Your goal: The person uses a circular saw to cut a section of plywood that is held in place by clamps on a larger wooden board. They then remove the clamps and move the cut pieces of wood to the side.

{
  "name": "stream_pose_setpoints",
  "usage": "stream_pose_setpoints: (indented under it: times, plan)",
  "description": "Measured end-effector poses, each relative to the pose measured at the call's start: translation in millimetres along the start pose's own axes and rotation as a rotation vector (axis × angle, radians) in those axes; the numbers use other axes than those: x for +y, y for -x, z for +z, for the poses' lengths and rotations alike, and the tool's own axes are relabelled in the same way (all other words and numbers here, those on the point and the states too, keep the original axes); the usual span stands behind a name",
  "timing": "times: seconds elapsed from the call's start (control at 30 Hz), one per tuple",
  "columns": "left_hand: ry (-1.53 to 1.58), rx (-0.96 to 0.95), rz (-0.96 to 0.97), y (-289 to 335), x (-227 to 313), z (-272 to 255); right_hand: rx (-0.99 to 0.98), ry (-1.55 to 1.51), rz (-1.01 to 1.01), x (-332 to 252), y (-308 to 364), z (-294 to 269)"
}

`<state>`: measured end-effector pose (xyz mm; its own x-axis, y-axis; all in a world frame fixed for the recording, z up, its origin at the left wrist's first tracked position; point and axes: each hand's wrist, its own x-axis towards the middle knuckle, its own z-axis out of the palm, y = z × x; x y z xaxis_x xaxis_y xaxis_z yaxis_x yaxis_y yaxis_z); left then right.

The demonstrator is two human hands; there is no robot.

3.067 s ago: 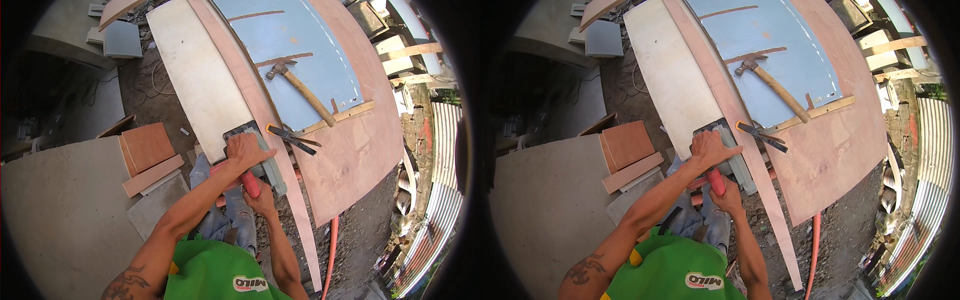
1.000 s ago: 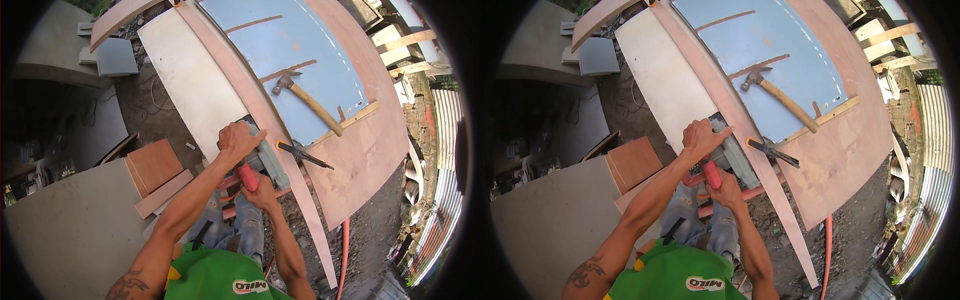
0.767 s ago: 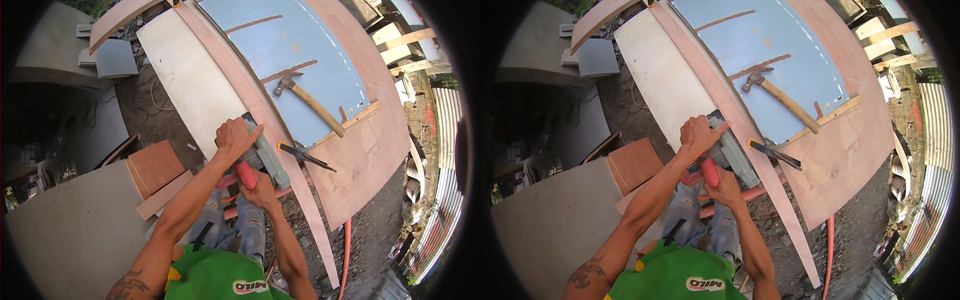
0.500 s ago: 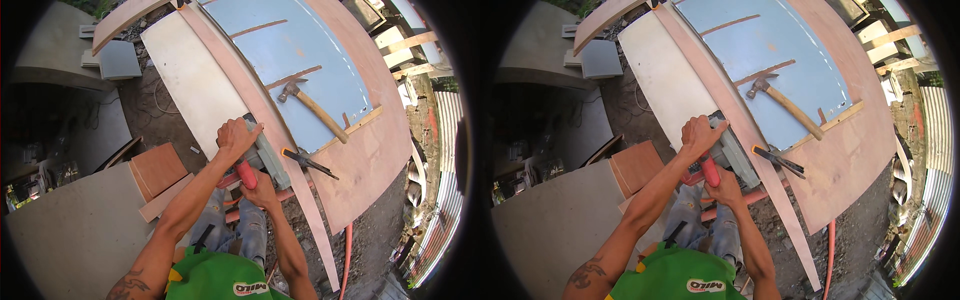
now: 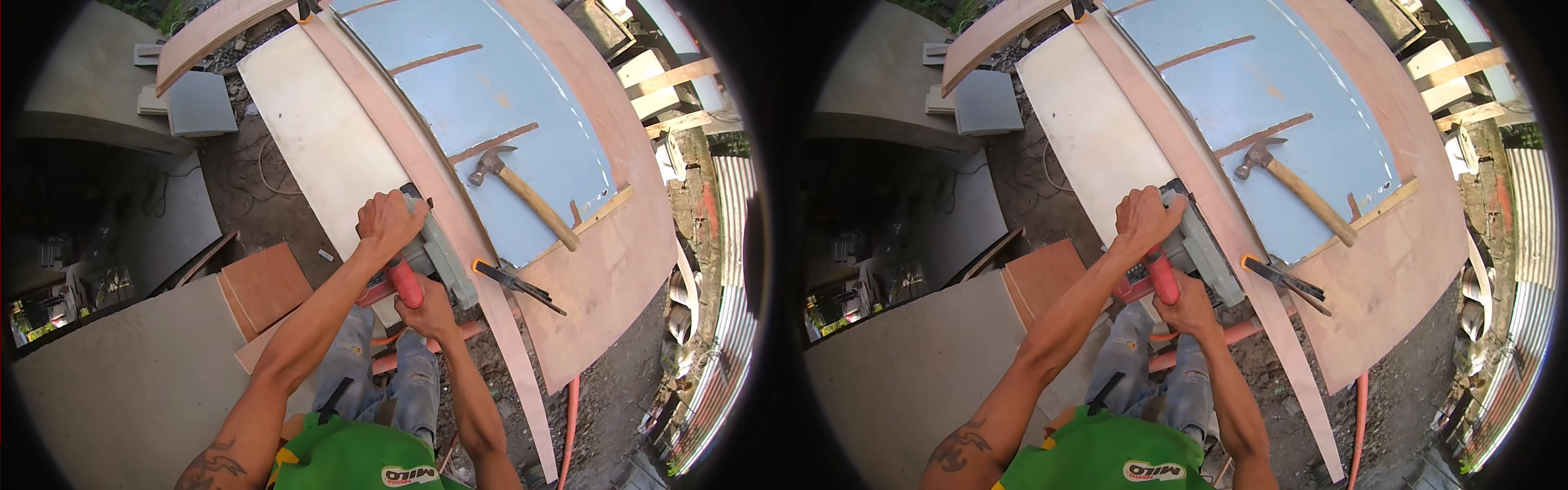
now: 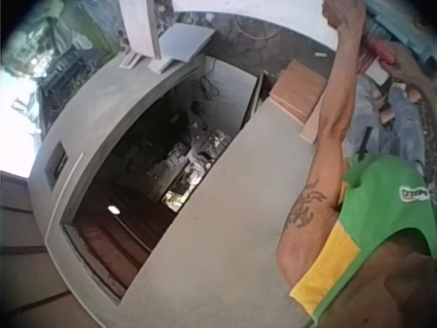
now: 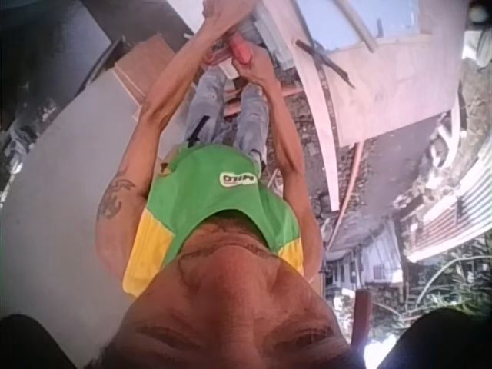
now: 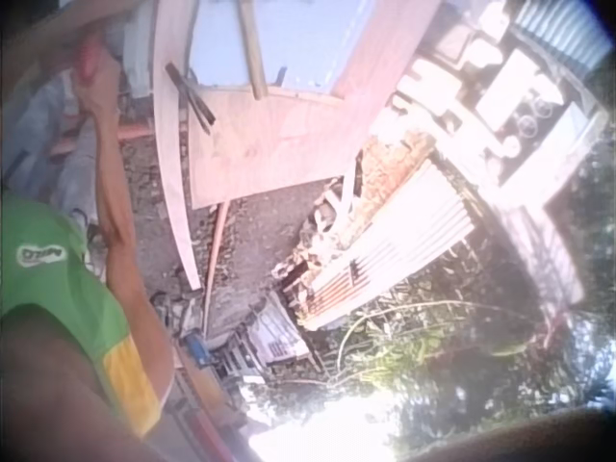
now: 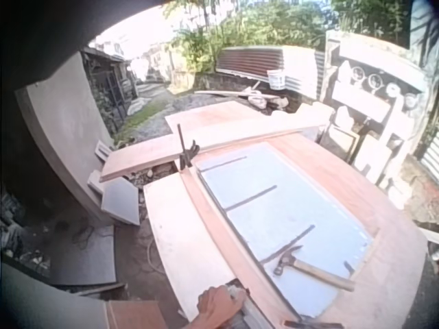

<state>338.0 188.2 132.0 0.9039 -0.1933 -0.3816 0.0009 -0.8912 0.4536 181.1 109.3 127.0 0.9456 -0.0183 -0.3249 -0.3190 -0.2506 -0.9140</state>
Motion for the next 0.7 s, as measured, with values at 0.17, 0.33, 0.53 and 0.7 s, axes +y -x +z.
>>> stream_pose_setpoints:
  times: [0.17, 0.33, 0.53, 0.7]
  plan:
    - [-0.001, 0.038, 0.013, -8.5, -8.2, -0.3, 0.026, -0.004, -0.026, 0.0, -9.9, 5.6]
    - [-0.025, -0.009, 0.003, -18.3, -5.9, -13.2, 0.028, -0.005, -0.045, 1.3, -21.2, 6.6]
    - [-0.05, -0.001, 0.017, -31.6, -13.3, -21.7, 0.019, -0.031, -0.062, -0.4, -36.4, 11.8]
    - [-0.065, -0.004, 0.025, -41.6, -14.6, -26.0, 0.041, -0.025, -0.099, -1.0, -46.2, 13.9]
